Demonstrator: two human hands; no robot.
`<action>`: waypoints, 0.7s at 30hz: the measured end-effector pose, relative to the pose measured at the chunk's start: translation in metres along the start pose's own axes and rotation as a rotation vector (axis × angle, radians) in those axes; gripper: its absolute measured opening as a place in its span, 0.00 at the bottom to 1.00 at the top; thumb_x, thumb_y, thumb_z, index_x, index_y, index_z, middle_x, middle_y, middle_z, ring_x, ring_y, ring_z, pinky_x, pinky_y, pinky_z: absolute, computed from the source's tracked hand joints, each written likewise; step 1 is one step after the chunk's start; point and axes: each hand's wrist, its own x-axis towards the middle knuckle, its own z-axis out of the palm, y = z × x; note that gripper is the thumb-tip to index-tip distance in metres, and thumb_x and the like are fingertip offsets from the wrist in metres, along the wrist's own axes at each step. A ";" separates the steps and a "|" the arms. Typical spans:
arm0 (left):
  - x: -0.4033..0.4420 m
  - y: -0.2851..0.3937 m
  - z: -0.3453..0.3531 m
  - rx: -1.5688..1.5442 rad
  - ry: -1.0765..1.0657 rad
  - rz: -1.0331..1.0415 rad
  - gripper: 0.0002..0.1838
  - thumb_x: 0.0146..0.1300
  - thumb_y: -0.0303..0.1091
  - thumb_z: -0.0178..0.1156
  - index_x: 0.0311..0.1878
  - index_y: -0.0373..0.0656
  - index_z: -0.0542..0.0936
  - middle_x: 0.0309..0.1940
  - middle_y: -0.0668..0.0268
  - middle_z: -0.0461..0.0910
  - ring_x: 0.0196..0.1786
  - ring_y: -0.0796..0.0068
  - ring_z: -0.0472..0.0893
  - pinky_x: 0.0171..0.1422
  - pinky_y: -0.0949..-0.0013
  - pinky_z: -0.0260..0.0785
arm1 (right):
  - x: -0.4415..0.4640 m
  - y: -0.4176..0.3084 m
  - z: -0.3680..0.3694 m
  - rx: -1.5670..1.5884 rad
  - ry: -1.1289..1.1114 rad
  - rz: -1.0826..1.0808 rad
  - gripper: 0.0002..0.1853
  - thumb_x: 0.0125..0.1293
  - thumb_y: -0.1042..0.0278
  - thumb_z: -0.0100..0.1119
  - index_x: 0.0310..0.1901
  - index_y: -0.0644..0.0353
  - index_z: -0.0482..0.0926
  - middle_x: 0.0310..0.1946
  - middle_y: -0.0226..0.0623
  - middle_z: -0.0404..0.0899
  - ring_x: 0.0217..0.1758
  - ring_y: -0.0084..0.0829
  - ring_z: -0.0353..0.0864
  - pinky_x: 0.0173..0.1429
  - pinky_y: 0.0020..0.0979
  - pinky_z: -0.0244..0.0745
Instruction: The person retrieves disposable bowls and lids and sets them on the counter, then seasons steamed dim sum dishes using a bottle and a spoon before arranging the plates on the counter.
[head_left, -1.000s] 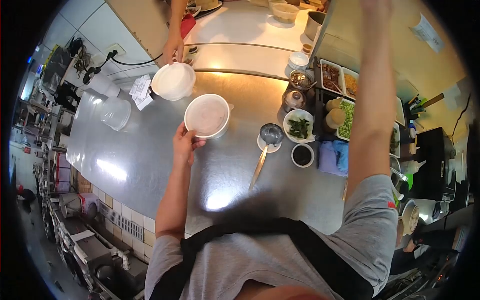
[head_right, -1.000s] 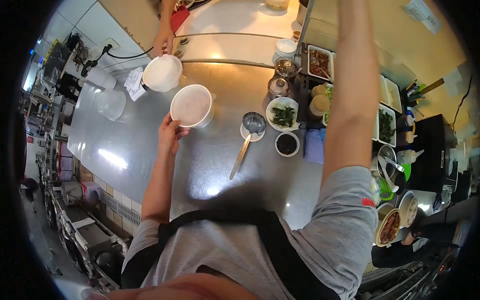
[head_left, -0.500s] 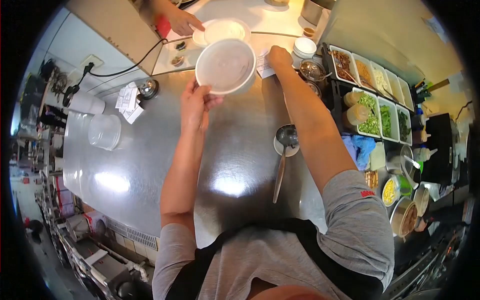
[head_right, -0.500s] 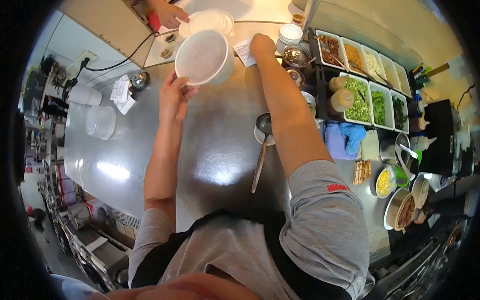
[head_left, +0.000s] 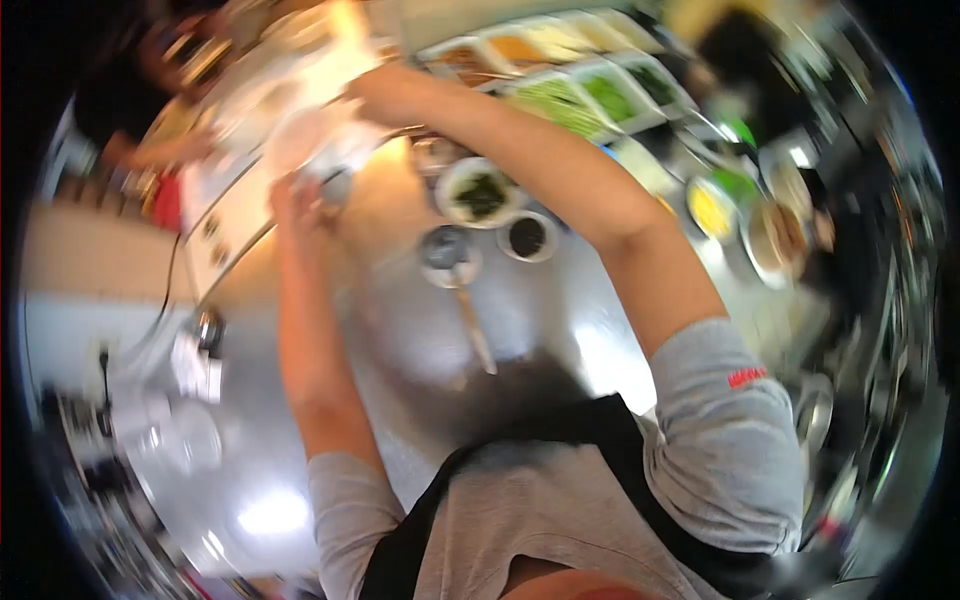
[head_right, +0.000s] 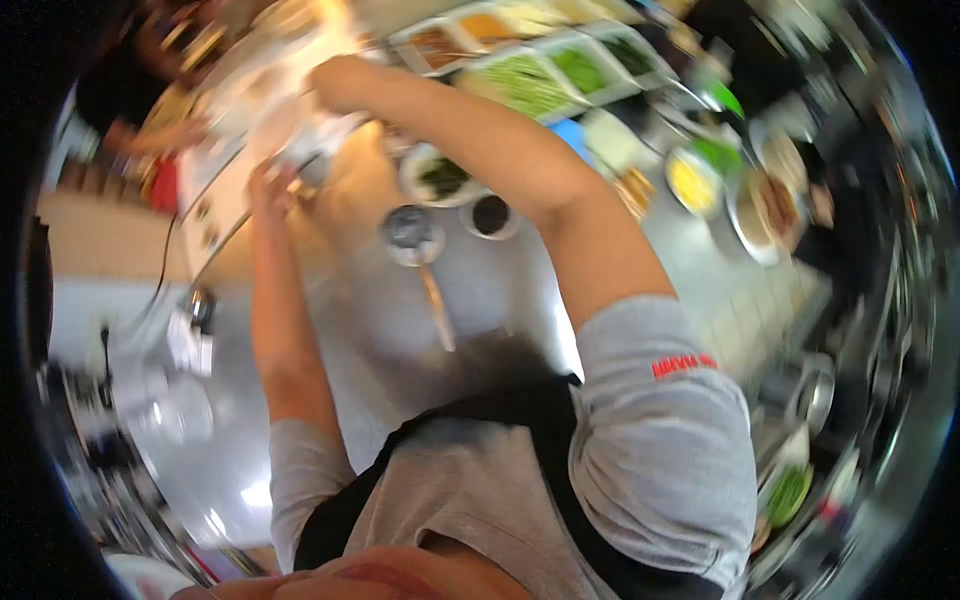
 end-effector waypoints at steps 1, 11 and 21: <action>-0.008 0.005 -0.003 0.082 0.023 0.022 0.19 0.60 0.32 0.55 0.51 0.30 0.69 0.47 0.44 0.72 0.43 0.46 0.78 0.49 0.53 0.78 | -0.041 -0.011 -0.032 0.103 0.032 -0.036 0.19 0.57 0.62 0.57 0.50 0.58 0.77 0.41 0.47 0.80 0.46 0.45 0.79 0.51 0.40 0.73; -0.283 0.073 0.085 0.165 -0.342 0.149 0.23 0.65 0.31 0.51 0.63 0.38 0.63 0.60 0.58 0.65 0.58 0.67 0.70 0.59 0.66 0.66 | -0.467 0.008 -0.188 0.451 0.138 0.400 0.17 0.63 0.66 0.56 0.53 0.57 0.76 0.43 0.36 0.80 0.44 0.31 0.78 0.49 0.30 0.72; -0.495 -0.110 0.289 0.170 -1.042 -0.526 0.18 0.64 0.32 0.54 0.56 0.36 0.71 0.47 0.59 0.76 0.47 0.69 0.77 0.51 0.69 0.70 | -0.771 0.288 -0.149 0.647 0.652 1.451 0.18 0.64 0.60 0.54 0.53 0.58 0.74 0.39 0.31 0.78 0.32 0.23 0.78 0.32 0.25 0.71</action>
